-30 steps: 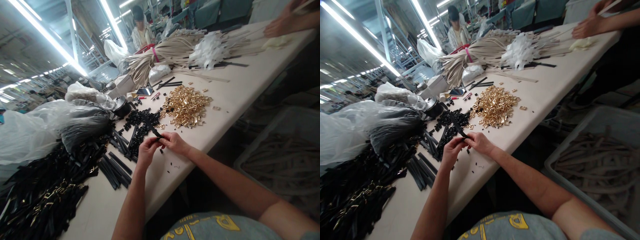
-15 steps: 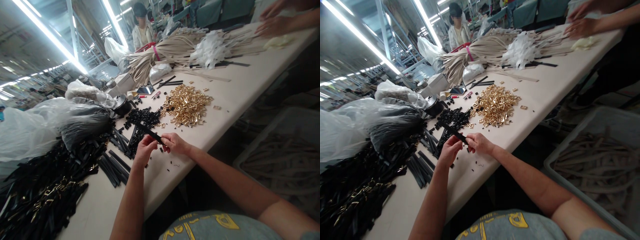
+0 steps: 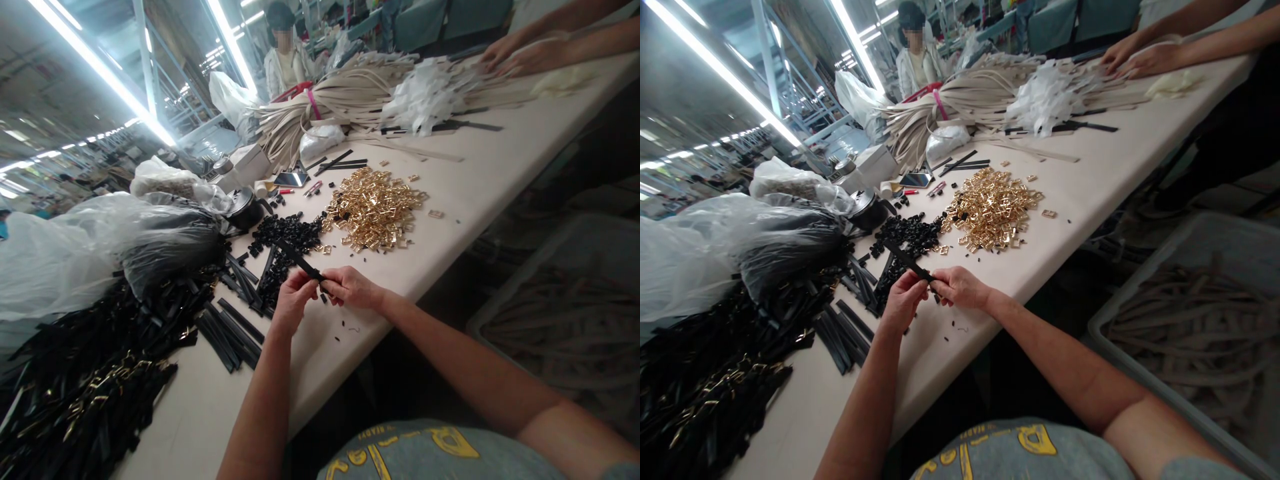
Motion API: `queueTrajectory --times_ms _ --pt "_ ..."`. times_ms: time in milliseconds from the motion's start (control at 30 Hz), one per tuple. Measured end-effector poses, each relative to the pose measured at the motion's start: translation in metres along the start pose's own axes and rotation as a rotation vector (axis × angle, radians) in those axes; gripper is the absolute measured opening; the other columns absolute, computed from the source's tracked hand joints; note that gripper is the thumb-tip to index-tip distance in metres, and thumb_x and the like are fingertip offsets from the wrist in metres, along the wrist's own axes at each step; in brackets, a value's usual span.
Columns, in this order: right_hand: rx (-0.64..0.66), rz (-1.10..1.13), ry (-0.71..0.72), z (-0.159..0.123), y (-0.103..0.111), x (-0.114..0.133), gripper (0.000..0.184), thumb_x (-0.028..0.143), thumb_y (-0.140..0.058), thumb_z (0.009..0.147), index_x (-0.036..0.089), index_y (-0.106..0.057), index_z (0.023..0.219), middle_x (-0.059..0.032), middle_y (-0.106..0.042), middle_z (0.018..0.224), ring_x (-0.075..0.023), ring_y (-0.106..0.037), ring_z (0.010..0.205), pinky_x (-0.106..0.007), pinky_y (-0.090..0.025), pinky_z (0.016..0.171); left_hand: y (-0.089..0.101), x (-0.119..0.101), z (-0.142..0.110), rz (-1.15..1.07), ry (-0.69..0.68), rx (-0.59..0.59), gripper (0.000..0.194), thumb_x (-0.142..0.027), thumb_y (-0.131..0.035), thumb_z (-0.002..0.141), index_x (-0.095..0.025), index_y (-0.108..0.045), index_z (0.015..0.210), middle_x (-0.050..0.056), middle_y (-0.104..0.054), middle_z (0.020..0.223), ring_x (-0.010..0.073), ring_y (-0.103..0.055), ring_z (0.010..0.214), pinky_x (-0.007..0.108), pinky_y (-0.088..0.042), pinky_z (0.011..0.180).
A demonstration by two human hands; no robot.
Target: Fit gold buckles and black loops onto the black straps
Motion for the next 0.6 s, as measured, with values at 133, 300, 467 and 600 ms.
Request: queueTrajectory --times_ms 133,300,467,600 --pt "-0.046 -0.116 -0.015 0.000 0.003 0.000 0.020 0.028 -0.048 0.089 0.016 -0.055 0.074 0.0023 -0.059 0.058 -0.0082 -0.055 0.047 -0.017 -0.041 0.050 0.012 -0.002 -0.001 -0.046 -0.013 -0.132 0.034 -0.040 -0.078 0.071 -0.016 -0.070 0.093 -0.004 -0.055 0.061 0.0047 -0.045 0.049 0.018 -0.038 0.050" --pt "-0.064 -0.137 -0.027 0.000 0.004 0.000 0.021 0.026 -0.048 0.088 0.017 -0.052 0.069 0.0024 -0.059 0.056 -0.0081 -0.055 0.046 -0.017 -0.040 0.050 0.008 0.007 -0.003 -0.144 0.104 -0.150 0.031 -0.037 -0.083 0.064 -0.014 -0.067 0.076 -0.005 -0.047 0.054 0.0031 -0.039 0.044 0.017 -0.031 0.044" --pt "-0.021 -0.051 -0.021 -0.002 0.001 -0.001 0.022 0.028 -0.046 0.089 0.016 -0.057 0.074 0.0021 -0.059 0.057 -0.0087 -0.055 0.048 -0.018 -0.043 0.049 0.002 0.012 -0.003 -0.138 0.124 -0.121 0.033 -0.037 -0.083 0.063 -0.013 -0.069 0.081 -0.005 -0.049 0.053 0.0033 -0.041 0.044 0.017 -0.032 0.044" --pt "-0.019 -0.032 -0.016 -0.002 0.001 0.001 0.022 0.028 -0.047 0.089 0.015 -0.058 0.075 0.0023 -0.058 0.056 -0.0089 -0.055 0.046 -0.018 -0.043 0.047 0.003 0.016 -0.002 -0.110 0.116 -0.116 0.032 -0.038 -0.083 0.063 -0.014 -0.066 0.076 -0.005 -0.050 0.053 0.0039 -0.043 0.044 0.017 -0.033 0.045"
Point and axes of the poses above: each hand's wrist, its own z-axis towards the middle knuckle, its own y-axis out of the back of the hand, x = y × z, the point moved 9 cm from there along z, towards the middle knuckle
